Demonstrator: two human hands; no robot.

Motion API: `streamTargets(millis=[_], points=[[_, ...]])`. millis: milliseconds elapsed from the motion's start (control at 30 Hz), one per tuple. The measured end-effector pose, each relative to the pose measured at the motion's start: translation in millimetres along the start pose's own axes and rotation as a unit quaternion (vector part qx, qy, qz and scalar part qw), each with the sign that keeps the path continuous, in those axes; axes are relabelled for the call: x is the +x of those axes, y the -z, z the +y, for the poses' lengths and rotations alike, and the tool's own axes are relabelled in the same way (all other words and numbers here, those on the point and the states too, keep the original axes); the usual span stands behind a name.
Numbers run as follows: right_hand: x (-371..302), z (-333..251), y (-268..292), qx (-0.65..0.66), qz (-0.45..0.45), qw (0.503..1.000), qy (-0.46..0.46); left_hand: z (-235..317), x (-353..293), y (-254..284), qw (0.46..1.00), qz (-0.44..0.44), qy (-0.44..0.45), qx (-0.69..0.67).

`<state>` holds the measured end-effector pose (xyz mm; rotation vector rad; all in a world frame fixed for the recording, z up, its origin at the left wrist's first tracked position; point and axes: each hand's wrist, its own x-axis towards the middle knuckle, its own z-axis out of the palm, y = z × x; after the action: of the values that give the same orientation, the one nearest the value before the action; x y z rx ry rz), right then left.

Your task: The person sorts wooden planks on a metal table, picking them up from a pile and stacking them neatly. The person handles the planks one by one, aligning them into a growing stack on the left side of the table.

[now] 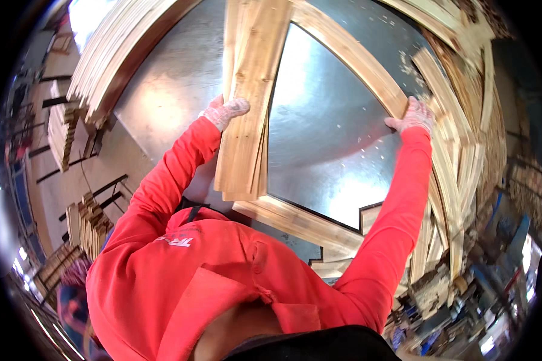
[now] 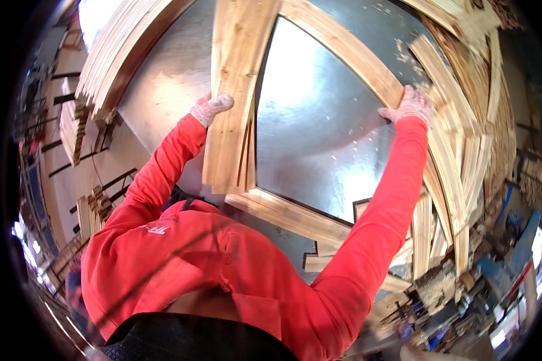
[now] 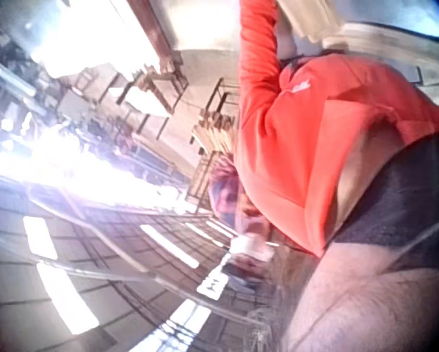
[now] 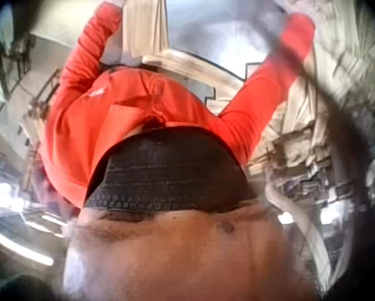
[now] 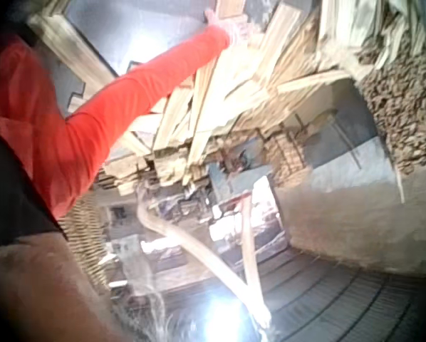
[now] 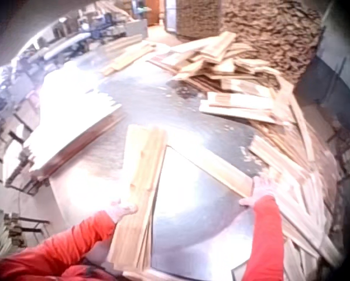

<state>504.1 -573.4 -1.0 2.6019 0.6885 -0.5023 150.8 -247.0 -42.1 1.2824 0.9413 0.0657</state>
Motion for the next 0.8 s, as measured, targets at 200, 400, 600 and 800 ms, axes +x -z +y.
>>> streamTargets(millis=[200,400,600,800], points=[[-16,-103,48,-0.072,-0.096,0.989,0.081,55,15,80,0.976,0.055,0.002,0.212],[-106,-204,-12,0.290,-0.099,0.935,0.181,118,2,91,0.846,0.135,0.034,0.515],[-198,-329,-40,0.401,-0.022,0.873,0.276,81,2,58,0.829,0.092,0.006,0.552],[-201,-277,-2,0.245,0.199,0.909,0.272,44,-25,39,0.791,0.101,-0.130,0.589]])
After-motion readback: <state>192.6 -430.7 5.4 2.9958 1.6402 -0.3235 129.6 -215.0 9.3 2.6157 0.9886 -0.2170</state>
